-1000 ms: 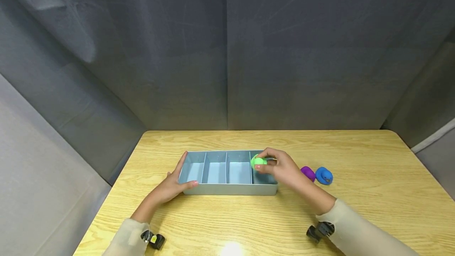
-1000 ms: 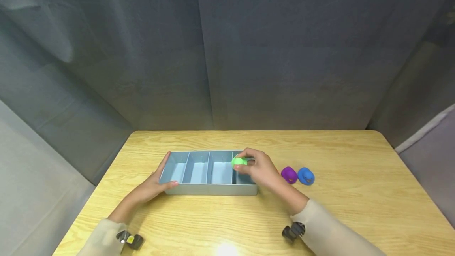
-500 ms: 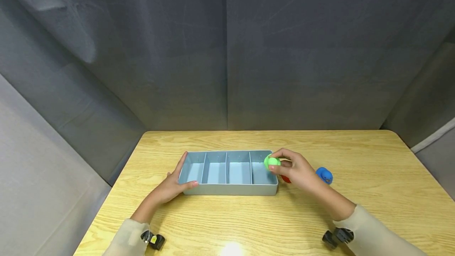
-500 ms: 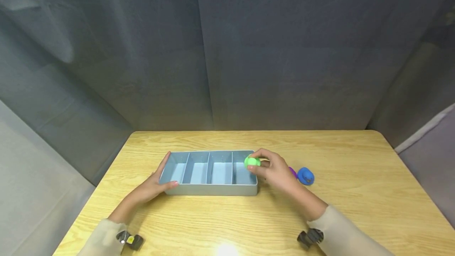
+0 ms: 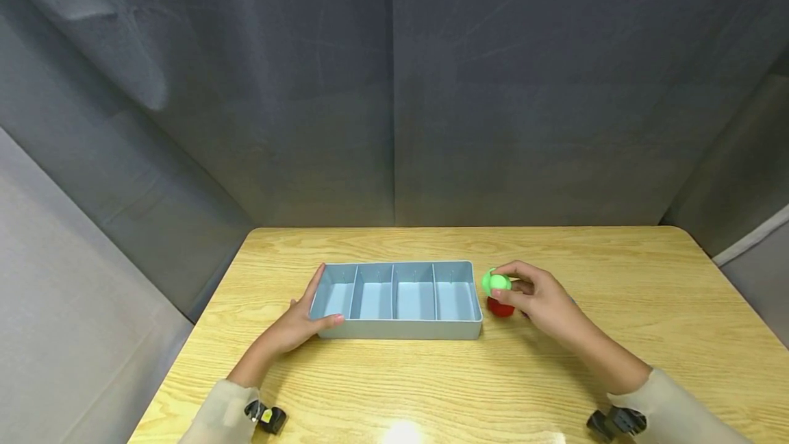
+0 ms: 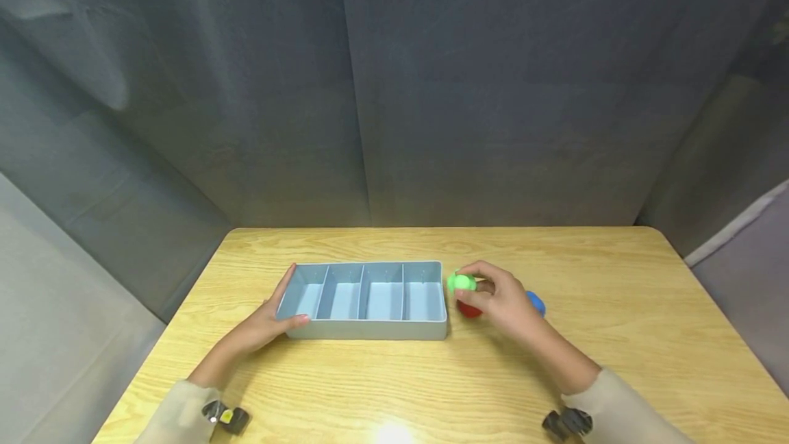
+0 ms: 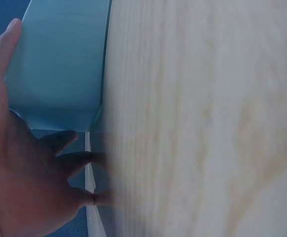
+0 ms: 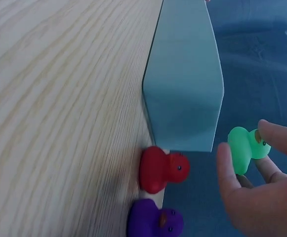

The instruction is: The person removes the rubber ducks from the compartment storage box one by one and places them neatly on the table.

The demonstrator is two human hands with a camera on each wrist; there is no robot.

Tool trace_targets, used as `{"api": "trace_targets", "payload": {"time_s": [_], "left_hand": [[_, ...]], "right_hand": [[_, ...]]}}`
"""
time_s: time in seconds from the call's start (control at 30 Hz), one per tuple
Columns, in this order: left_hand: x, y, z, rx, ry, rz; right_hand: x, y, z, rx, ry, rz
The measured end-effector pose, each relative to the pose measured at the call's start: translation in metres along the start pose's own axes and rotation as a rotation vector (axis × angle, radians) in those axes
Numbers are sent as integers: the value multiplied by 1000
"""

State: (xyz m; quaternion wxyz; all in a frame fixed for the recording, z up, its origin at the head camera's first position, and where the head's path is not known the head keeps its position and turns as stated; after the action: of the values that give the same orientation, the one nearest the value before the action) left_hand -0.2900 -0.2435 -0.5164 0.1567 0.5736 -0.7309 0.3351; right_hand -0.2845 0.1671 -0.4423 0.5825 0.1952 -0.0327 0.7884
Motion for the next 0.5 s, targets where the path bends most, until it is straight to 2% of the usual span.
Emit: {"api": "trace_targets", "payload": {"time_s": [0.23, 0.5], "left_hand": [[0, 0, -1, -7, -10, 3], [-1, 1, 0, 0, -1, -7]], "right_hand": [[20, -10, 0, 33, -118, -27], [42, -20, -7, 23, -188, -33]]}}
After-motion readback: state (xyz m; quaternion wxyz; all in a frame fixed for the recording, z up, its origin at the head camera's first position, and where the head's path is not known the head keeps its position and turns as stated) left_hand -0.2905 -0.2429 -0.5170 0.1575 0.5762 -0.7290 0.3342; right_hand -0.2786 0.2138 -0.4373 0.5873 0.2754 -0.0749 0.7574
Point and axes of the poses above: each hand's wrist, its own y-axis towards the middle knuckle, its own x-axis out of the back of the hand, z = x × y, the point moved 10 cm from there along y, towards the middle knuckle, and after that the axes turned 11 degrees about x, right-handed, at the moved point
